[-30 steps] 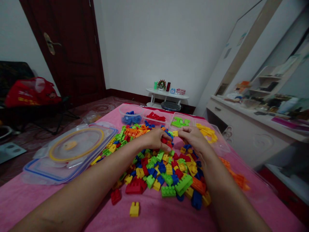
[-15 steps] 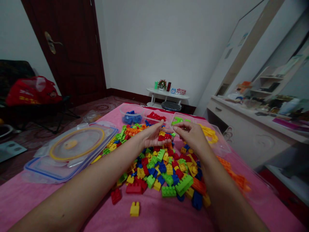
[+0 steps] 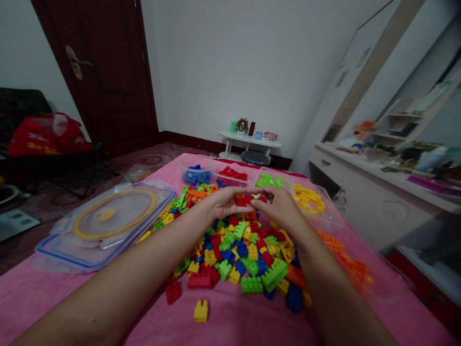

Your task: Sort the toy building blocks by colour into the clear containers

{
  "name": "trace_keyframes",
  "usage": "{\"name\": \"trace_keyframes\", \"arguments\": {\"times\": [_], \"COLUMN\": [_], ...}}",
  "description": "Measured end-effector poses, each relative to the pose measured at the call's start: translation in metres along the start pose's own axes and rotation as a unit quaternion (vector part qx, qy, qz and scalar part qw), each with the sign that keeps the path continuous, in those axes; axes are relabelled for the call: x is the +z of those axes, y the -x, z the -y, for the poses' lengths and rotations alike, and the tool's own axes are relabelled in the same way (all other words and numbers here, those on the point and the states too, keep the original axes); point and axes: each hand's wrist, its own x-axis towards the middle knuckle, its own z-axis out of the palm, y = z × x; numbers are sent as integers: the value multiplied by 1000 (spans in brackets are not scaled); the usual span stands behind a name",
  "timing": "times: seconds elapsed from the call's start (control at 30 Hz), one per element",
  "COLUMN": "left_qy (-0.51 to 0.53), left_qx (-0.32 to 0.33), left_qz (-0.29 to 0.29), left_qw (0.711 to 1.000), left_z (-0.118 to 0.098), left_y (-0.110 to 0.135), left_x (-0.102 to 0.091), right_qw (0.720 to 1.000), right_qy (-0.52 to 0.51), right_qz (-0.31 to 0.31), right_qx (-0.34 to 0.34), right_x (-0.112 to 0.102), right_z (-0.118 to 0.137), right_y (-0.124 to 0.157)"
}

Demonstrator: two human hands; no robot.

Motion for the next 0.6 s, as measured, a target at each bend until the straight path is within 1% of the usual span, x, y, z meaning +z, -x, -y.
{"name": "trace_keyframes", "arguments": {"times": [0.07, 0.13, 0.27, 0.37, 0.43, 0.5, 0.6], "left_qy": [-16, -15, 1, 22, 35, 44, 49], "left_qx": [-3, -4, -17, -9, -3, 3, 13], "left_qz": [6, 13, 34, 18, 4, -6, -10], "left_qw": [1000, 1000, 999, 1000, 999, 999, 999], "left_z": [1, 2, 2, 1, 0, 0, 2], "left_y": [1, 1, 1, 1, 1, 0, -1], "left_x": [2, 3, 3, 6, 8, 9, 11], "right_qw": [999, 998, 998, 1000, 1000, 1000, 999], "right_qy": [35, 57, 62, 29, 7, 0, 18], "right_qz": [6, 7, 5, 3, 2, -1, -20], "right_qx": [-22, -30, -14, 2, 0, -9, -26], "right_x": [7, 11, 6, 0, 1, 6, 19], "right_z": [0, -1, -4, -7, -8, -8, -3], "right_y": [1, 1, 0, -1, -1, -1, 2]}}
